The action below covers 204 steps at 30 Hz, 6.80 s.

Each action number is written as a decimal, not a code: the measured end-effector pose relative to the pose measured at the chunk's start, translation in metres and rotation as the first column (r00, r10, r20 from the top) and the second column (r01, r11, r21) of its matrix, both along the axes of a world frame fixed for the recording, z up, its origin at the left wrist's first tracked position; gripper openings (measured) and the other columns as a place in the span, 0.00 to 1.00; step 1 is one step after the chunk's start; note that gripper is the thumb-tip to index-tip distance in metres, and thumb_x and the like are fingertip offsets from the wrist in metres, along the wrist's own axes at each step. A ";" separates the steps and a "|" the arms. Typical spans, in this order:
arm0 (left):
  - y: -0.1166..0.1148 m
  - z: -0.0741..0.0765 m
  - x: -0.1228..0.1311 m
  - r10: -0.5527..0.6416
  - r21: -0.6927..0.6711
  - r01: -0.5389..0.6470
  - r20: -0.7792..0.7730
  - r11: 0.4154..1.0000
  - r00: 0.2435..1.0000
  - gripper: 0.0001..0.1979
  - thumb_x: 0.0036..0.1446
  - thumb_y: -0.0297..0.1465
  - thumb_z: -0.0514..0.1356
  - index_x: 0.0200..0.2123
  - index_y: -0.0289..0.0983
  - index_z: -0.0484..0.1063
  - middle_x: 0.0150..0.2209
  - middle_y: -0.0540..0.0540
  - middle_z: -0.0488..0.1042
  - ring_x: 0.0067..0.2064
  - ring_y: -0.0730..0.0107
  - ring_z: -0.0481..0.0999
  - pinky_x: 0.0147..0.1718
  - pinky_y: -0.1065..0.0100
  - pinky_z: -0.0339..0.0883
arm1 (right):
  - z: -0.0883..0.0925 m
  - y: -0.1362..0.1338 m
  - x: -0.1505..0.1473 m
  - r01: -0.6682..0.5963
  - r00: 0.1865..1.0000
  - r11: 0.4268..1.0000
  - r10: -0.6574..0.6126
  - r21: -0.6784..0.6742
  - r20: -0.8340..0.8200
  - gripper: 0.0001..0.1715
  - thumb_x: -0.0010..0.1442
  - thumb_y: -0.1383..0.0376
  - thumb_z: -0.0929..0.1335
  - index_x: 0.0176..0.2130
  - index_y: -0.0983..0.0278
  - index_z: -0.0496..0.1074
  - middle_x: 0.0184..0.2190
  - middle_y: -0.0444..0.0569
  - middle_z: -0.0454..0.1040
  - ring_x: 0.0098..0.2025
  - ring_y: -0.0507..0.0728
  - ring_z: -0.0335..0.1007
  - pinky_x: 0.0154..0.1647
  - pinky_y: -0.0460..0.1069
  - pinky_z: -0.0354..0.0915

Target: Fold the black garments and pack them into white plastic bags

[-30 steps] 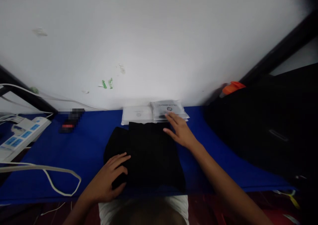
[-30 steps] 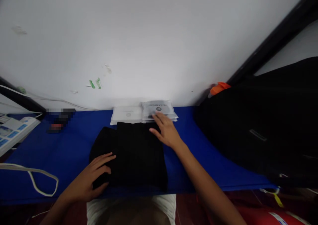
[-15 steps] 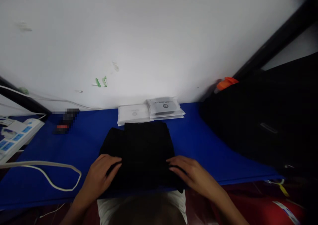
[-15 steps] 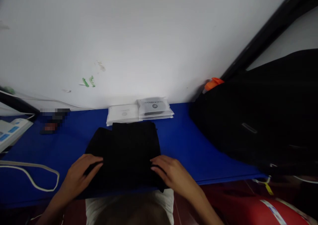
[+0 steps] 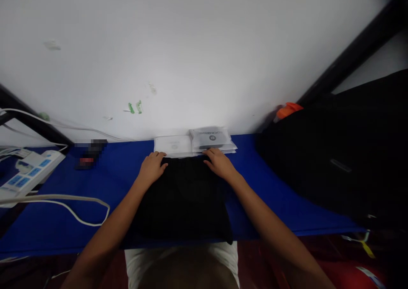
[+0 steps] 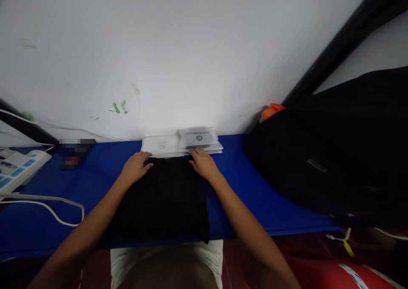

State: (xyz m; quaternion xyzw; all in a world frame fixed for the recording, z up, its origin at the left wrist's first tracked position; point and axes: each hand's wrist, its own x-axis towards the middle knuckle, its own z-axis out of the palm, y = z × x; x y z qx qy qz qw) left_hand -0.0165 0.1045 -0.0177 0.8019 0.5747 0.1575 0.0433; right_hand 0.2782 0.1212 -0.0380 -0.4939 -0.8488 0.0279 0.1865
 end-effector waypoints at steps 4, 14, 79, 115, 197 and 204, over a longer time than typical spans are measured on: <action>-0.001 -0.004 -0.002 0.000 0.014 -0.001 0.069 1.000 0.998 0.11 0.57 0.25 0.59 0.44 0.37 0.72 0.35 0.45 0.74 0.39 0.59 0.73 0.37 0.62 0.67 | 0.002 -0.001 0.001 -0.035 0.999 0.999 0.035 0.017 -0.018 0.13 0.60 0.75 0.65 0.44 0.66 0.72 0.39 0.55 0.72 0.44 0.61 0.67 0.47 0.58 0.68; -0.086 0.025 -0.027 -0.312 -0.026 0.332 0.273 0.943 0.910 0.07 0.63 0.31 0.56 0.40 0.43 0.74 0.38 0.48 0.74 0.40 0.64 0.73 0.44 0.61 0.66 | 0.035 -0.092 0.023 -0.174 0.938 0.983 0.183 0.057 -0.294 0.10 0.66 0.68 0.62 0.44 0.61 0.71 0.40 0.53 0.70 0.45 0.60 0.67 0.44 0.56 0.68; -0.058 0.021 -0.062 0.306 -0.227 -0.514 0.949 0.827 0.074 0.28 0.44 0.27 0.69 0.49 0.42 0.65 0.44 0.48 0.75 0.47 0.65 0.78 0.51 0.59 0.72 | -0.003 -0.104 0.008 0.051 0.900 0.994 -0.088 -0.096 -0.427 0.19 0.67 0.54 0.63 0.53 0.57 0.69 0.48 0.53 0.75 0.52 0.64 0.70 0.52 0.62 0.69; -0.078 0.004 -0.010 0.206 0.227 -0.377 0.540 0.898 0.816 0.06 0.55 0.34 0.62 0.35 0.41 0.68 0.52 0.43 0.71 0.56 0.54 0.68 0.56 0.47 0.60 | -0.005 -0.104 0.008 0.030 0.889 0.994 -0.075 -0.107 -0.451 0.15 0.67 0.55 0.63 0.47 0.58 0.72 0.46 0.53 0.76 0.51 0.62 0.71 0.52 0.61 0.70; -0.095 0.024 0.027 -0.589 0.025 0.589 -0.017 0.808 0.808 0.48 0.44 0.11 0.49 0.69 0.41 0.44 0.56 0.39 0.67 0.55 0.56 0.69 0.55 0.50 0.67 | 0.023 -0.134 -0.034 -0.480 0.865 0.814 0.501 0.328 0.024 0.20 0.66 0.76 0.60 0.56 0.74 0.66 0.51 0.62 0.75 0.63 0.63 0.62 0.63 0.65 0.62; -0.092 0.002 0.022 -0.506 -0.004 0.506 -0.018 0.862 0.862 0.37 0.48 0.11 0.49 0.60 0.38 0.62 0.64 0.40 0.62 0.62 0.60 0.66 0.57 0.58 0.68 | 0.008 -0.125 -0.045 -0.360 0.929 0.932 0.362 -0.037 0.077 0.39 0.53 0.79 0.64 0.63 0.72 0.59 0.59 0.66 0.66 0.65 0.67 0.58 0.63 0.61 0.61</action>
